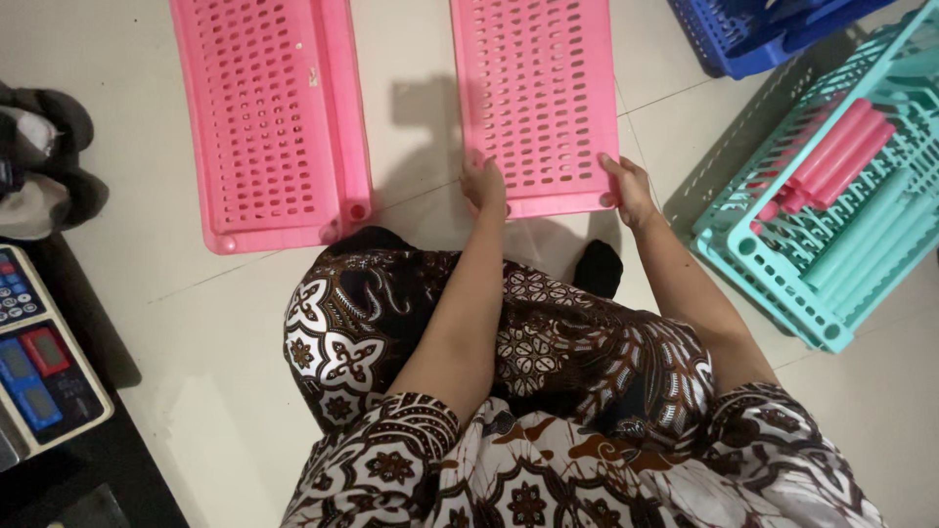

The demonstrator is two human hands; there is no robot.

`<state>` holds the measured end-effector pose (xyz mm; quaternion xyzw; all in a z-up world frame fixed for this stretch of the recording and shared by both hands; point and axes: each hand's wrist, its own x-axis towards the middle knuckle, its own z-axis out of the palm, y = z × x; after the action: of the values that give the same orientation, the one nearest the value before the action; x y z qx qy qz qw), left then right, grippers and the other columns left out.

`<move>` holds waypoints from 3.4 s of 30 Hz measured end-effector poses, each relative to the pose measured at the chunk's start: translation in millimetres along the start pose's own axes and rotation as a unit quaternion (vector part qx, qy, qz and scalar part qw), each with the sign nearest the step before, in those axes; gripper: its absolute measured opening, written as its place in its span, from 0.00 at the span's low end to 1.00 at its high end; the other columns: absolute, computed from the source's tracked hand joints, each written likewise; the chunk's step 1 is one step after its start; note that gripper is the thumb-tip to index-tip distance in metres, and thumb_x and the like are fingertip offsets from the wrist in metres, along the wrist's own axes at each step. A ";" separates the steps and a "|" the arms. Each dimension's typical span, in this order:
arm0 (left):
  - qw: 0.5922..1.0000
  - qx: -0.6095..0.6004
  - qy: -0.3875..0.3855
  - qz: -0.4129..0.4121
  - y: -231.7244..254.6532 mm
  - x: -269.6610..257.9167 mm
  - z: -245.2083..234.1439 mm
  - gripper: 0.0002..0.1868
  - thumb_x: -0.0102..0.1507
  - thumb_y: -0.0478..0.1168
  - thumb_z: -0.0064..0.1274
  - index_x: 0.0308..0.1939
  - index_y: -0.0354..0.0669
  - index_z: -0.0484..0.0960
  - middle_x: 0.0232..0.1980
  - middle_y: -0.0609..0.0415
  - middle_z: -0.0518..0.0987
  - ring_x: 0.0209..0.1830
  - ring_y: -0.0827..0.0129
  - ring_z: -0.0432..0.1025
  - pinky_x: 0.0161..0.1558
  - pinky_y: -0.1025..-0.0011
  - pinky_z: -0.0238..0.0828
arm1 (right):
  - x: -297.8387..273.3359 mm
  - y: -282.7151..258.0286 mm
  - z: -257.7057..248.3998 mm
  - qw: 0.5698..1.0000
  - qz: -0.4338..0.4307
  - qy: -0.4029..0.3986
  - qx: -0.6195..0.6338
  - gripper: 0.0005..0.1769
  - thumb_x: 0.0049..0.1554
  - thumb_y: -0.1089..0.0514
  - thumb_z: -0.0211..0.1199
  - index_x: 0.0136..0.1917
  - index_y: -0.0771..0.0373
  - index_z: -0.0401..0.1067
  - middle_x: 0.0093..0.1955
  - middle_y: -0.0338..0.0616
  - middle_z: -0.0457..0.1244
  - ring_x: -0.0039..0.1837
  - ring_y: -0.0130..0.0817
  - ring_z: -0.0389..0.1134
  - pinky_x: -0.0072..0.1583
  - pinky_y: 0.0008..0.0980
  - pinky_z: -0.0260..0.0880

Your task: The person sits on the floor and attaches blue cylindrical plastic legs to the corners of a blue dish drying basket, pressing each leg into place by hand. They then flip the basket over, adjust it, and work on fitting a pink perforated lid piece onto the rack.

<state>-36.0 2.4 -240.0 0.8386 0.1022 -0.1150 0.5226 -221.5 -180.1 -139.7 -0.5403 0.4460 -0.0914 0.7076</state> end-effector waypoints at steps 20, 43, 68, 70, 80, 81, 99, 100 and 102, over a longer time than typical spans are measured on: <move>0.970 -0.041 -0.079 -0.226 -3.6 -24.9 -28.1 0.33 0.57 0.40 0.46 0.68 0.40 0.69 0.67 0.39 0.74 0.65 0.45 0.71 0.64 0.54 0.69 | 15.9 60.4 -23.4 0.989 -0.047 0.040 -0.131 0.25 0.67 0.56 0.54 0.74 0.66 0.62 0.58 0.44 0.66 0.57 0.30 0.65 0.62 0.32 0.67; 0.970 -0.033 -0.168 -0.170 23.1 -51.8 -34.3 0.42 0.60 0.38 0.41 0.80 0.49 0.52 0.80 0.36 0.51 0.79 0.35 0.47 0.76 0.53 0.50 | -41.7 25.0 -30.8 0.959 -0.060 0.016 -0.277 0.24 0.63 0.52 0.60 0.70 0.64 0.69 0.56 0.42 0.69 0.53 0.30 0.68 0.51 0.33 0.71; 0.876 -0.387 -0.190 -0.215 32.4 -52.5 -61.4 0.26 0.68 0.43 0.40 0.69 0.39 0.68 0.67 0.41 0.72 0.59 0.55 0.69 0.53 0.61 0.67 | -136.3 -25.1 -179.8 0.959 -0.199 0.090 -0.182 0.12 0.70 0.59 0.60 0.65 0.63 0.69 0.56 0.41 0.69 0.52 0.29 0.72 0.49 0.30 0.72; 0.881 -0.372 -0.199 -0.212 29.2 -49.0 -58.8 0.25 0.68 0.43 0.40 0.69 0.38 0.69 0.66 0.42 0.74 0.57 0.57 0.70 0.51 0.62 0.68 | -127.5 -7.4 -170.2 0.957 -0.188 0.117 -0.188 0.13 0.68 0.60 0.59 0.66 0.62 0.68 0.54 0.40 0.69 0.49 0.28 0.71 0.47 0.29 0.72; 0.919 -0.108 -0.372 0.073 5.0 -79.2 -35.3 0.22 0.66 0.40 0.49 0.63 0.37 0.77 0.54 0.46 0.80 0.41 0.68 0.74 0.43 0.71 0.72 | -98.2 -3.9 -123.9 0.875 -0.323 0.257 -0.253 0.09 0.65 0.64 0.58 0.59 0.66 0.74 0.50 0.44 0.72 0.49 0.31 0.73 0.52 0.32 0.74; 0.916 -0.075 -0.377 0.112 4.0 -81.4 -32.5 0.22 0.65 0.40 0.50 0.62 0.37 0.77 0.55 0.48 0.81 0.42 0.69 0.75 0.46 0.73 0.75 | -98.6 -5.1 -124.8 0.853 -0.338 0.280 -0.283 0.08 0.65 0.65 0.59 0.57 0.66 0.75 0.50 0.44 0.73 0.49 0.33 0.73 0.54 0.34 0.73; 0.866 -0.195 -0.353 -0.295 -65.8 -101.6 21.5 0.23 0.66 0.52 0.51 0.63 0.53 0.72 0.54 0.50 0.79 0.48 0.58 0.75 0.51 0.59 0.70 | -130.2 62.4 -132.9 0.757 -0.305 0.416 -0.400 0.16 0.70 0.56 0.54 0.68 0.62 0.69 0.66 0.52 0.62 0.70 0.53 0.58 0.72 0.52 0.52; 0.845 -0.253 -0.340 -0.326 -66.3 -97.0 22.8 0.26 0.66 0.54 0.51 0.66 0.54 0.70 0.56 0.50 0.78 0.50 0.57 0.74 0.53 0.58 0.70 | -130.4 62.5 -131.2 0.743 -0.318 0.420 -0.412 0.16 0.71 0.56 0.54 0.68 0.63 0.68 0.66 0.53 0.62 0.71 0.54 0.58 0.72 0.53 0.51; 0.805 -0.336 -0.348 -0.344 -63.7 -91.6 22.8 0.31 0.63 0.54 0.50 0.70 0.58 0.66 0.62 0.50 0.77 0.58 0.56 0.76 0.60 0.58 0.71 | -130.9 62.7 -129.1 0.714 -0.342 0.431 -0.433 0.16 0.71 0.57 0.54 0.69 0.64 0.68 0.67 0.54 0.61 0.71 0.55 0.57 0.73 0.54 0.50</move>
<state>-143.9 4.8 -276.6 0.4242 0.2272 -0.5299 0.6983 -414.6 -163.2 -125.4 -0.8056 0.4784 -0.3463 0.0478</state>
